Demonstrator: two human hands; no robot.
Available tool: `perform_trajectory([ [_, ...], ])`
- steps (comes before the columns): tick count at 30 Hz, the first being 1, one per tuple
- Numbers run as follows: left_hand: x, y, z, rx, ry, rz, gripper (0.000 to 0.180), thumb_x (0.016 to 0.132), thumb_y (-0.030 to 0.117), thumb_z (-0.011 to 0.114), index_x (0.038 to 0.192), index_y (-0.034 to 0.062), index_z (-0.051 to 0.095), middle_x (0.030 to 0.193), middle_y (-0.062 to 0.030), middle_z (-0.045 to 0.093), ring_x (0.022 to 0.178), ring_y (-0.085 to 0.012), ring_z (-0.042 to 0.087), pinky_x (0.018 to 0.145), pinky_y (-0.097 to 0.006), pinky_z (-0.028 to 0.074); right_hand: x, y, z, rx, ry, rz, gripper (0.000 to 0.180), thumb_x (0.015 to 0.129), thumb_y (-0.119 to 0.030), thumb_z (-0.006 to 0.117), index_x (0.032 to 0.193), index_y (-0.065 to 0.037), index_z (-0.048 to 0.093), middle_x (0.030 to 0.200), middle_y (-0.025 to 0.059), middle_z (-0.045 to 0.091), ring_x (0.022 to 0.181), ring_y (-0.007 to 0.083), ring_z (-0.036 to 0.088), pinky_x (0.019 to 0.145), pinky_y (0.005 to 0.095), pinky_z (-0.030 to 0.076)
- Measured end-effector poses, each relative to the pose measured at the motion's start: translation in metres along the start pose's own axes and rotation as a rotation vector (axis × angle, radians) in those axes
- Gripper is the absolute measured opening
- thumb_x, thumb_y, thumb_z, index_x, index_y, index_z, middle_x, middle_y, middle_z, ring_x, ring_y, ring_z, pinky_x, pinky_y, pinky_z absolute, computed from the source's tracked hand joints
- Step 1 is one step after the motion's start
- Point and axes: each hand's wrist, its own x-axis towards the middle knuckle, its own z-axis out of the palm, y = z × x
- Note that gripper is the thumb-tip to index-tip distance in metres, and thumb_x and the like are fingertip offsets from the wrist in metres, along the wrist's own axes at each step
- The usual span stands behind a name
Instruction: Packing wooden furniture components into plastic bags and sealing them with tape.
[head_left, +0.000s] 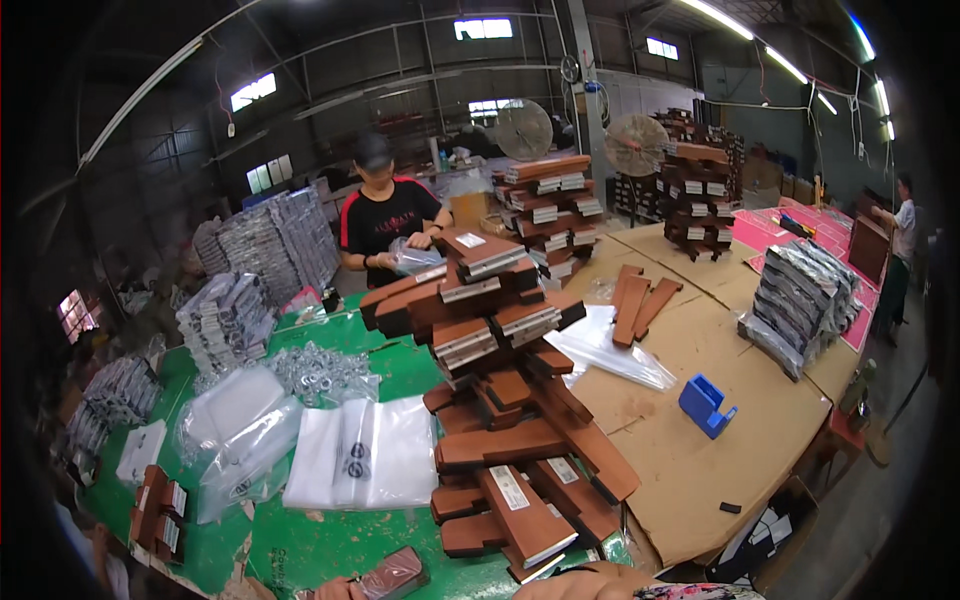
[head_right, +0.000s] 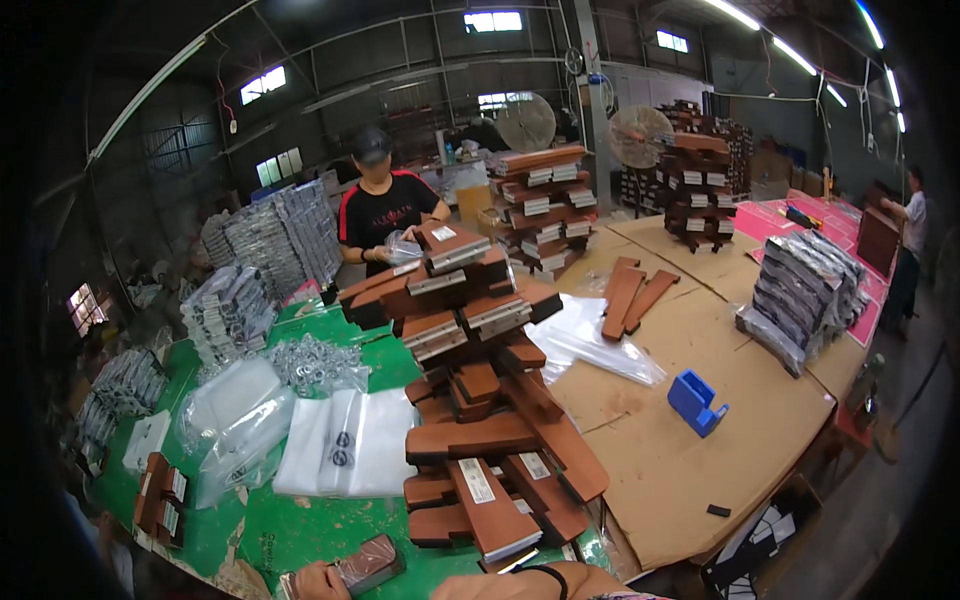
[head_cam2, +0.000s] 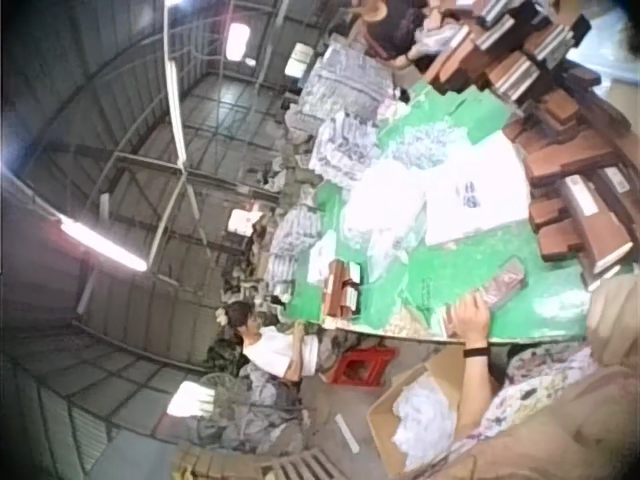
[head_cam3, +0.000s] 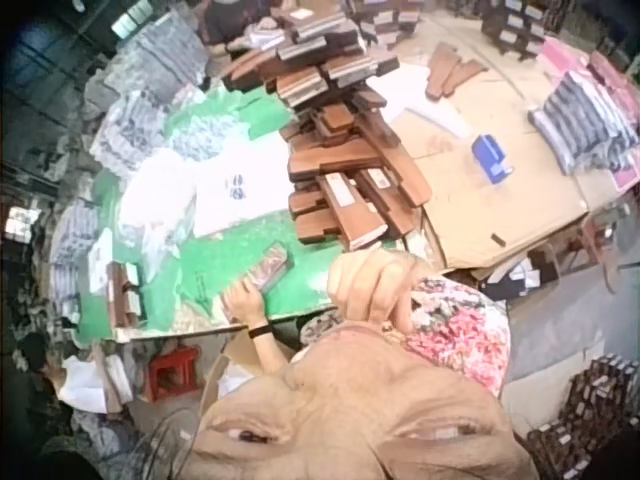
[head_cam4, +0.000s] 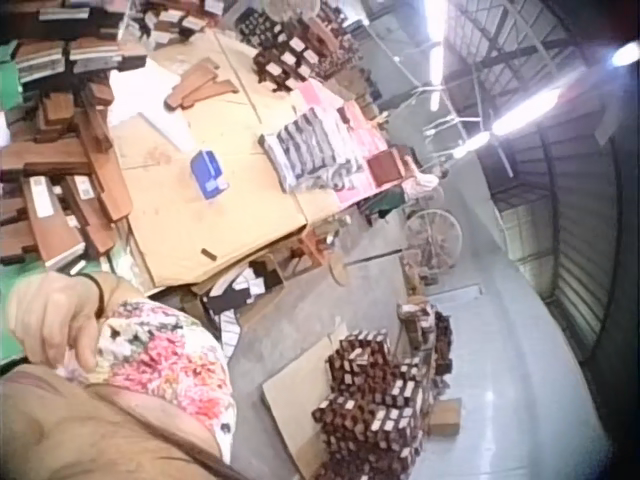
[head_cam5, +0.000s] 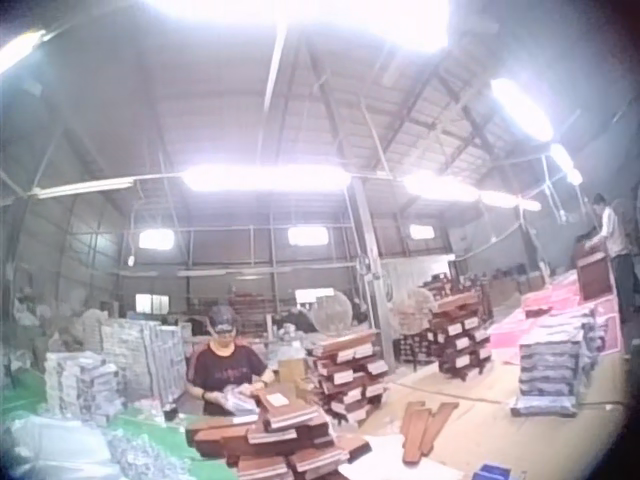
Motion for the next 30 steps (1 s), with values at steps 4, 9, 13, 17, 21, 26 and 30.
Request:
perform_trajectory([
  [4,-0.001,-0.001,0.001,0.011,-0.046,0.002,0.018,0.089,0.020,0.061,0.088,0.0037,0.069,0.084,-0.0193,0.065,0.078,-0.0394,0.059,0.080,-0.050,0.047,0.003,0.002,-0.015,-0.043,-0.062,0.071,0.030,0.094,-0.023,0.070,0.101,0.004,0.059,0.077,0.0170,0.064,0.054,0.0244,0.060,0.044,0.0327,0.041],
  [9,-0.007,-0.009,-0.006,0.038,0.004,-0.028,0.021,0.090,0.020,0.060,0.077,0.0032,0.062,0.076,-0.0203,0.060,0.073,-0.0401,0.056,0.075,-0.052,0.046,-0.005,0.018,-0.037,0.009,-0.051,0.083,0.031,0.093,-0.024,0.072,0.102,0.003,0.060,0.079,0.0155,0.064,0.055,0.0233,0.060,0.044,0.0321,0.041],
  [13,0.012,0.006,0.005,-0.049,0.039,0.038,0.025,0.091,0.020,0.060,0.072,0.0033,0.056,0.072,-0.0206,0.056,0.071,-0.0412,0.053,0.069,-0.053,0.043,-0.005,0.000,-0.030,-0.147,-0.001,0.119,0.032,0.092,-0.026,0.073,0.103,0.001,0.061,0.082,0.0150,0.066,0.057,0.0233,0.061,0.046,0.0325,0.042],
  [17,0.007,0.001,0.002,-0.050,0.031,-0.004,0.025,0.091,0.021,0.060,0.073,0.0031,0.057,0.073,-0.0208,0.057,0.071,-0.0412,0.054,0.070,-0.052,0.044,-0.016,0.009,-0.032,-0.159,0.024,0.287,0.031,0.089,-0.027,0.076,0.101,-0.002,0.064,0.091,0.0154,0.067,0.070,0.0255,0.065,0.056,0.0363,0.049],
  [21,0.005,-0.003,-0.003,-0.054,0.027,-0.010,0.023,0.091,0.021,0.061,0.076,0.0032,0.060,0.075,-0.0209,0.059,0.073,-0.0413,0.055,0.071,-0.051,0.045,-0.016,0.014,-0.021,-0.166,0.088,0.327,0.031,0.089,-0.029,0.076,0.102,-0.003,0.065,0.095,0.0163,0.068,0.077,0.0272,0.066,0.062,0.0365,0.052],
  [26,0.000,-0.004,0.002,-0.045,0.033,0.017,0.022,0.090,0.022,0.061,0.077,0.0038,0.061,0.076,-0.0205,0.060,0.073,-0.0411,0.056,0.071,-0.051,0.045,-0.013,0.008,-0.021,-0.048,0.023,0.302,0.029,0.089,-0.029,0.076,0.102,-0.004,0.066,0.103,0.0204,0.067,0.084,0.0291,0.067,0.066,0.0365,0.053],
  [30,0.002,-0.002,0.002,-0.020,0.019,0.013,0.023,0.089,0.022,0.062,0.075,0.0038,0.060,0.075,-0.0201,0.060,0.072,-0.0405,0.056,0.070,-0.051,0.044,-0.019,0.014,-0.016,0.007,0.033,0.214,0.027,0.090,-0.028,0.075,0.099,-0.003,0.067,0.104,0.0213,0.067,0.082,0.0299,0.067,0.064,0.0366,0.053],
])
